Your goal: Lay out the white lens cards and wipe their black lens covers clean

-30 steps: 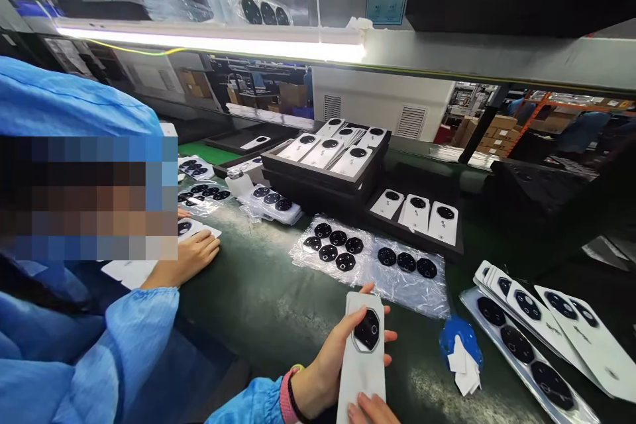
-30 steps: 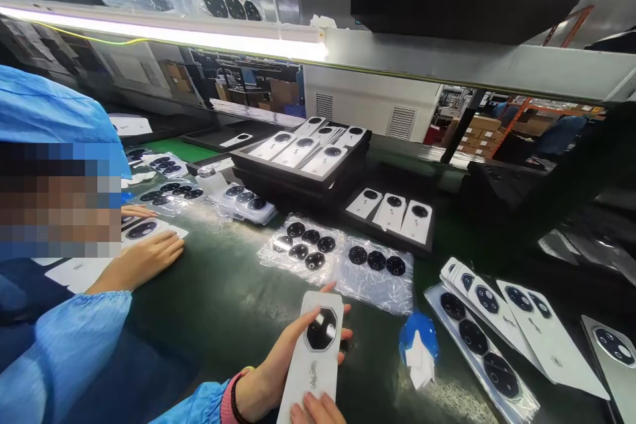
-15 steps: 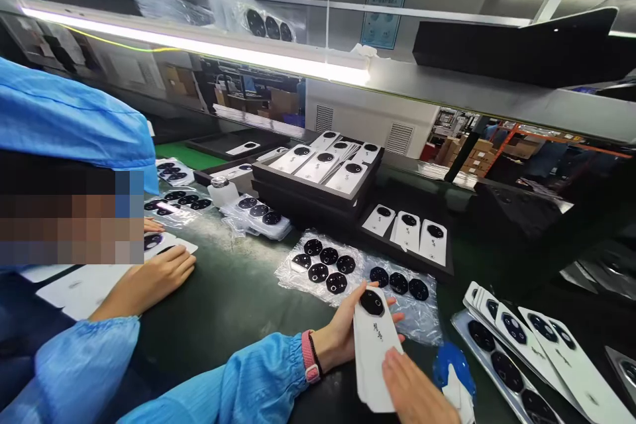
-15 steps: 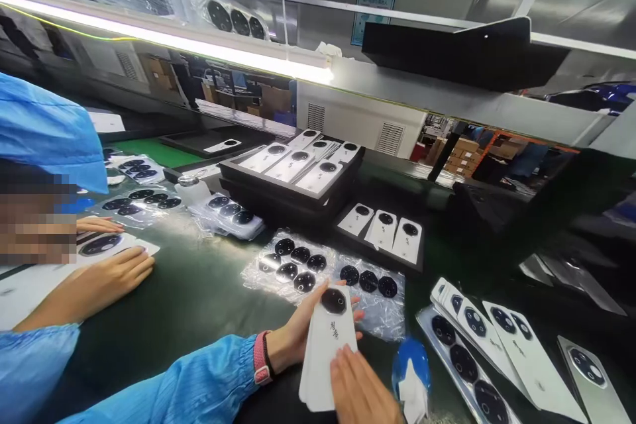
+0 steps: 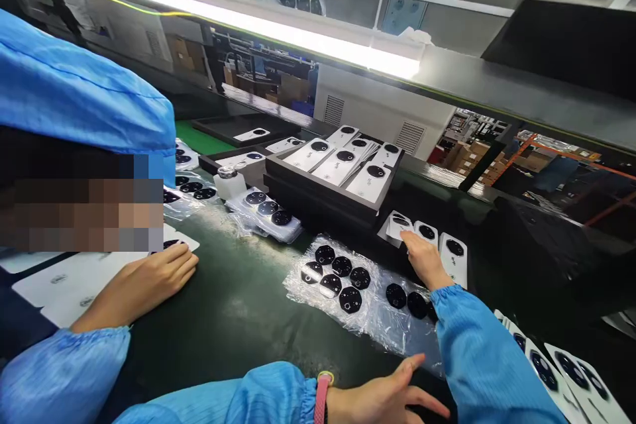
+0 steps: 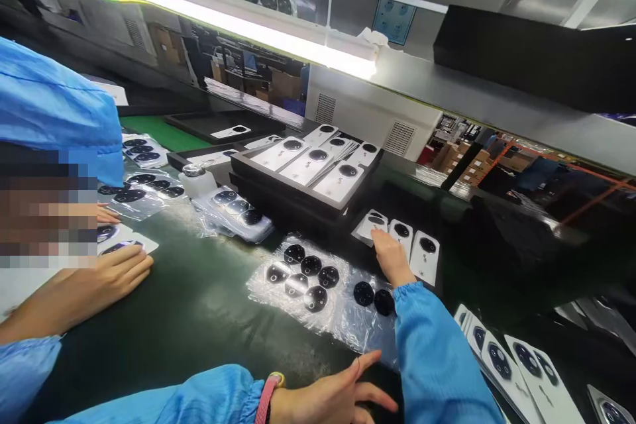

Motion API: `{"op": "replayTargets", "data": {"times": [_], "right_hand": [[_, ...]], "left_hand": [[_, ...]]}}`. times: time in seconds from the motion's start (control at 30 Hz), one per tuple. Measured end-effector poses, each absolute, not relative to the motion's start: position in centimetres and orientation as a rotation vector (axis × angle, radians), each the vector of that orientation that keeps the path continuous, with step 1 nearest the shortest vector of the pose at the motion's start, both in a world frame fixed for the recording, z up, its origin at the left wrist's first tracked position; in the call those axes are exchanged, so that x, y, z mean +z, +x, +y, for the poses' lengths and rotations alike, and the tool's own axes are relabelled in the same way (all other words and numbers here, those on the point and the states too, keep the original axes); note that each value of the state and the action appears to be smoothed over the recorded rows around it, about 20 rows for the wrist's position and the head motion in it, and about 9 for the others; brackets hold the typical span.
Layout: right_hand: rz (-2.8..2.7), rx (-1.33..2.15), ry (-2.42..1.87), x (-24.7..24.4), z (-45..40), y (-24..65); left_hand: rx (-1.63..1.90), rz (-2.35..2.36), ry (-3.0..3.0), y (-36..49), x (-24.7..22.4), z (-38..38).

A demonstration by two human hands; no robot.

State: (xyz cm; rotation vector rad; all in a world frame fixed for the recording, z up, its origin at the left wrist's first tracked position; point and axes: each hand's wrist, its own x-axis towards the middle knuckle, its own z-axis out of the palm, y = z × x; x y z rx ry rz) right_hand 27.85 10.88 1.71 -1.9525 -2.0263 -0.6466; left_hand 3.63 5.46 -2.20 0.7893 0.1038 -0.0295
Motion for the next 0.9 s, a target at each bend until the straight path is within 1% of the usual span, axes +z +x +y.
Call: {"op": "replayTargets", "data": {"times": [0.13, 0.33, 0.47, 0.57, 0.7, 0.9], "right_hand": [[-2.024, -0.379, -2.122, 1.2, 13.0, 28.4], [-2.003, -0.021, -2.16, 2.1, 13.8, 28.9], [-1.883, 0.052, -2.136, 2.6, 13.8, 28.1], [-1.749, -0.008, -2.118, 2.5, 12.5, 27.1], [-1.534, -0.101, -2.177, 2.8, 6.3, 27.0], [-0.933, -0.109, -2.548, 5.5, -9.3, 31.4]], "left_hand": [[-0.129, 0.073, 0.586, 3.9, -2.6, 5.4], [-0.151, 0.078, 0.612, 3.9, -2.5, 5.1], [-0.165, 0.062, 0.658, 3.9, -2.8, 5.2], [-0.18, 0.04, 0.675, 4.3, -3.2, 5.1], [-0.172, 0.049, 0.678, 4.6, -3.5, 5.1], [-0.155, 0.063, 0.695, 4.5, -3.3, 5.0]]}}
